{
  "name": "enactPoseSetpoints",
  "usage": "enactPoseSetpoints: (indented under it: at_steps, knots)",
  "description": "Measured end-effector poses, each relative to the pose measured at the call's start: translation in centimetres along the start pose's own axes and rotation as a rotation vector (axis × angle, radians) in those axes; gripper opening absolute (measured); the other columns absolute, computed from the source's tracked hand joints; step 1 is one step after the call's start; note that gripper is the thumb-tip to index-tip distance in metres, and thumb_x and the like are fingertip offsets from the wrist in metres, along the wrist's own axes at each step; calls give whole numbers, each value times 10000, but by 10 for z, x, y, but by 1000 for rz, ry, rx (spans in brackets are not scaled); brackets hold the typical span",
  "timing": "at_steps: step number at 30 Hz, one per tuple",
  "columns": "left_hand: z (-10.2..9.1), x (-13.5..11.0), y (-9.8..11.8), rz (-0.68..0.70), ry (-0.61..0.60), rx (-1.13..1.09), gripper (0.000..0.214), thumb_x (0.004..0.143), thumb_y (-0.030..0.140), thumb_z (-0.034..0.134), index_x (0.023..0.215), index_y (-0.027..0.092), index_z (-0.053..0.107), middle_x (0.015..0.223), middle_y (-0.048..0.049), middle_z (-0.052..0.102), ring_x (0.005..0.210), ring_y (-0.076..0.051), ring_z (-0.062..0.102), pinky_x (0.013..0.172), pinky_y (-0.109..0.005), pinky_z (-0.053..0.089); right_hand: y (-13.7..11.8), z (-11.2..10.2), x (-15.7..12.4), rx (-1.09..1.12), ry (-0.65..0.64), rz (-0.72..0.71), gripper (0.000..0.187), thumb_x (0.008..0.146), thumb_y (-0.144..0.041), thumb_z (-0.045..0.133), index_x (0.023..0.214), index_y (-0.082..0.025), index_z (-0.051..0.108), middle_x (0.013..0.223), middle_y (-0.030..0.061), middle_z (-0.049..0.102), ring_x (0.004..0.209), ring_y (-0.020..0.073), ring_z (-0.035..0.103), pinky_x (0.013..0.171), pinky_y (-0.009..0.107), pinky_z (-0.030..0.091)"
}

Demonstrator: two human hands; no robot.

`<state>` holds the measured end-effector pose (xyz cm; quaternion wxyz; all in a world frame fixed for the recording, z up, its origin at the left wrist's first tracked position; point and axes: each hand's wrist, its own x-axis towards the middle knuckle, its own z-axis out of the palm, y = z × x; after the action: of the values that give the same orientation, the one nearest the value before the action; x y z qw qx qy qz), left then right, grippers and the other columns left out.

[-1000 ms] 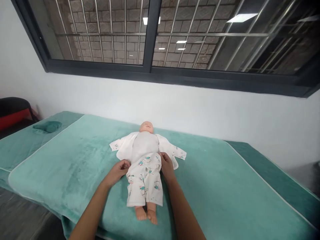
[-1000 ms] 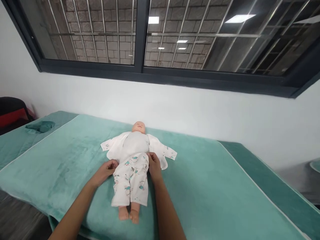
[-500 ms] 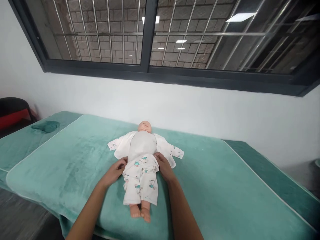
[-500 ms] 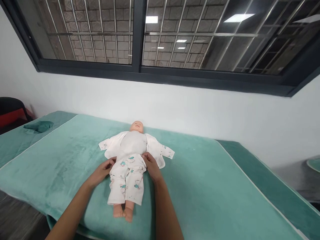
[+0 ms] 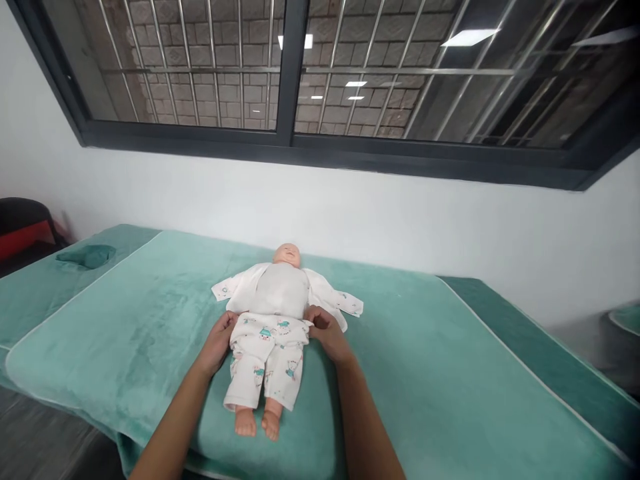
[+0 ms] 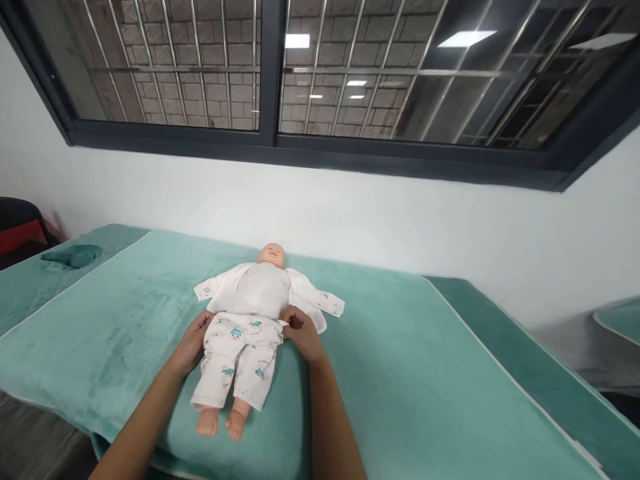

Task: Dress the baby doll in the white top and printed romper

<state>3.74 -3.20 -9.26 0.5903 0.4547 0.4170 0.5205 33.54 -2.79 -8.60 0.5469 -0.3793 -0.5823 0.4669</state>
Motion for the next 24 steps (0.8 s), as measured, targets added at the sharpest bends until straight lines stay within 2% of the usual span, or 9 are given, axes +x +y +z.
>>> enactPoseSetpoints:
  at_steps: [2, 4, 7, 10, 13, 15, 18, 20, 24]
  knots:
    - [-1, 1, -1, -6, -13, -6, 419, 833, 554, 717, 803, 183, 526, 687, 57, 498, 587, -85, 399, 538, -214, 307, 3, 2, 3, -66, 82, 28, 137, 702, -230, 655, 767, -225, 534, 739, -35, 498, 675, 141, 451, 620, 269, 379]
    - [-1, 2, -1, -12, -24, -6, 417, 834, 550, 720, 797, 179, 532, 692, 51, 509, 592, -88, 405, 543, -216, 313, 7, 5, 5, -128, 174, 78, 172, 701, -237, 613, 857, -232, 540, 746, -36, 527, 668, 146, 478, 608, 268, 391]
    - [0, 2, 2, -17, -25, -17, 403, 828, 536, 732, 787, 178, 551, 730, 28, 574, 619, -102, 459, 558, -222, 345, 11, 8, 7, -151, 258, 110, 310, 697, -250, 610, 1002, -223, 560, 883, 12, 641, 819, 191, 599, 732, 312, 474]
    - [2, 0, 8, -50, -64, -51, 335, 822, 485, 747, 856, 169, 642, 954, -53, 697, 836, -173, 611, 718, -262, 465, 13, 9, 9, -86, 257, 137, 323, 713, -260, 622, 1032, -211, 596, 951, 35, 689, 911, 213, 638, 820, 340, 482]
    - [3, -3, 14, -109, -190, -49, 273, 769, 331, 799, 972, 178, 699, 1188, -90, 698, 1052, -230, 636, 889, -297, 484, 13, 8, 10, 14, 277, 168, 302, 728, -254, 623, 1025, -202, 622, 891, 18, 688, 844, 194, 623, 768, 316, 462]
    - [4, -4, 15, -106, -255, -17, 283, 710, 202, 819, 963, 191, 695, 1186, -64, 696, 1019, -207, 640, 858, -268, 481, 13, 8, 11, 56, 288, 161, 279, 731, -245, 625, 1005, -196, 628, 820, -1, 659, 774, 175, 590, 710, 297, 439]
    - [4, -4, 13, -85, -288, 18, 286, 682, 97, 789, 921, 202, 670, 1032, -18, 704, 906, -165, 633, 772, -231, 469, 11, 10, 12, 78, 280, 130, 271, 717, -243, 671, 980, -204, 624, 789, -20, 621, 741, 160, 567, 673, 281, 431]
    - [3, -3, 11, -101, -310, 21, 300, 694, 76, 756, 949, 211, 673, 992, -10, 705, 906, -168, 637, 792, -241, 477, 8, 12, 12, 122, 247, 92, 309, 699, -234, 720, 988, -221, 612, 832, -21, 621, 782, 163, 582, 703, 280, 455]
    - [-2, -1, 7, -155, -360, 14, 353, 666, 57, 741, 988, 196, 703, 1063, -50, 720, 1008, -217, 655, 870, -285, 491, 7, 15, 12, 220, 179, 68, 349, 710, -240, 766, 1008, -245, 583, 910, -6, 652, 851, 179, 617, 736, 292, 492]
